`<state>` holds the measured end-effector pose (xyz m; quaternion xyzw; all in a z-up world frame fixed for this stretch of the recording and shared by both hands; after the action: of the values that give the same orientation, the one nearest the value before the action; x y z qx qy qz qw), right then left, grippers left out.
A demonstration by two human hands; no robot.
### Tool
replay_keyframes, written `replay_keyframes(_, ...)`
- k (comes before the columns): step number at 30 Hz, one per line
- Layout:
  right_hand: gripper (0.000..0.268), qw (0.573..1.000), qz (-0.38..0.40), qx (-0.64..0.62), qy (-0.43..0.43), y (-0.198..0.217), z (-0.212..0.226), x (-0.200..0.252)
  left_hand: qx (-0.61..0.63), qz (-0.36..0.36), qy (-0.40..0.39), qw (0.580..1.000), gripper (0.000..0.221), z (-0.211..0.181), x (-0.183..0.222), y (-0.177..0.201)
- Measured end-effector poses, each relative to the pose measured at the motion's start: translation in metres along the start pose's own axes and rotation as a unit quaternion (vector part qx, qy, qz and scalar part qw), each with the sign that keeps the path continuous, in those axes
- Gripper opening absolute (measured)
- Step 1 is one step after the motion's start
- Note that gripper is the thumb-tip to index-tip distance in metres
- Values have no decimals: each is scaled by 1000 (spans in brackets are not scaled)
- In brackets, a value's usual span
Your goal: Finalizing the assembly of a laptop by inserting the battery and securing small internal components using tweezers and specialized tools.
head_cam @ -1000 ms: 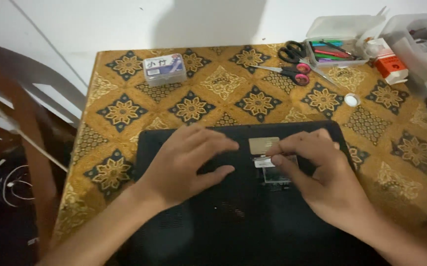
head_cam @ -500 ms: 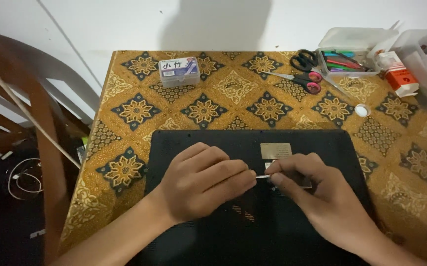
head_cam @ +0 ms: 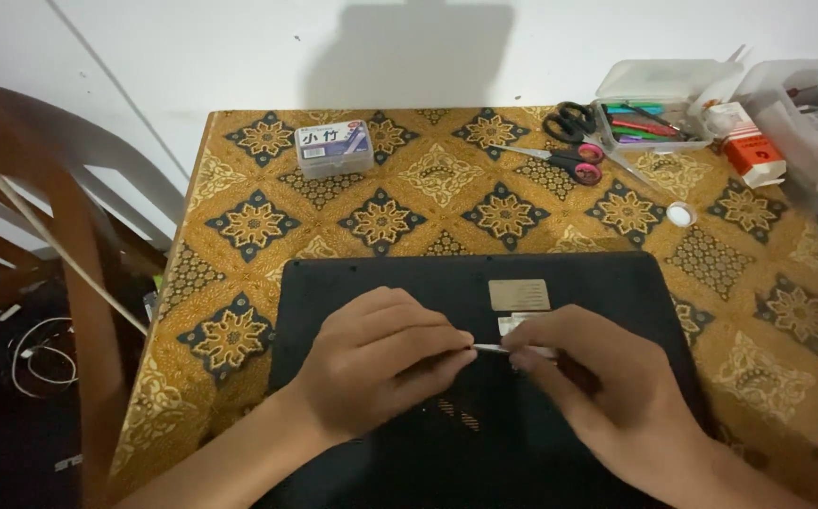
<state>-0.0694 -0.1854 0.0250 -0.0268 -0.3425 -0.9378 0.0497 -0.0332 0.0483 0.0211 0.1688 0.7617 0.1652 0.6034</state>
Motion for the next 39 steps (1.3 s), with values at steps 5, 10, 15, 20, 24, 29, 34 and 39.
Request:
replay_keyframes(5, 19, 993, 10, 41, 108, 3, 7, -2, 16, -1, 27, 1000, 7, 0, 0, 0)
replay_keyframes(10, 25, 972, -26, 100, 210, 3, 4, -5, 101, -4, 164, 981, 10, 0, -8, 8)
replay_keyframes(15, 28, 959, -53, 113, 253, -7, 22, -9, 140, 38, 356, 923, 13, -8, -16, 31)
replay_keyframes(20, 15, 960, 42, 56, 271, -34, 53, -21, 85, 89, 458, 880, 15, -15, 5, 59)
replay_keyframes(24, 11, 970, 103, 15, 219, -53, 72, -27, 90, 97, 510, 850, 14, -24, 29, 80)
replay_keyframes(29, 11, 982, 63, 35, 177, -52, 79, -32, -18, 77, 435, 897, 18, -25, 48, 95)
replay_keyframes(34, 14, 982, 72, 62, 161, -62, 80, -42, -98, 21, 429, 898, 18, -15, 51, 114)
replay_keyframes(39, 13, 979, 88, 94, 158, -95, 86, -58, -160, 27, 385, 909, 33, -4, 80, 118)
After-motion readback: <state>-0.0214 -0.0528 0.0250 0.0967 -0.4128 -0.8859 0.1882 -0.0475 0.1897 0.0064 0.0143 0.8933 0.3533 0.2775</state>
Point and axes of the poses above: each hand's wrist, its own x-axis away from the middle knuckle, its own y-axis out of the back of the hand, z = x × y, the point moved 2 cm from there along -x, towards the middle knuckle, and after that the axes turned 12 degrees about -y, right-handed, at the moved point
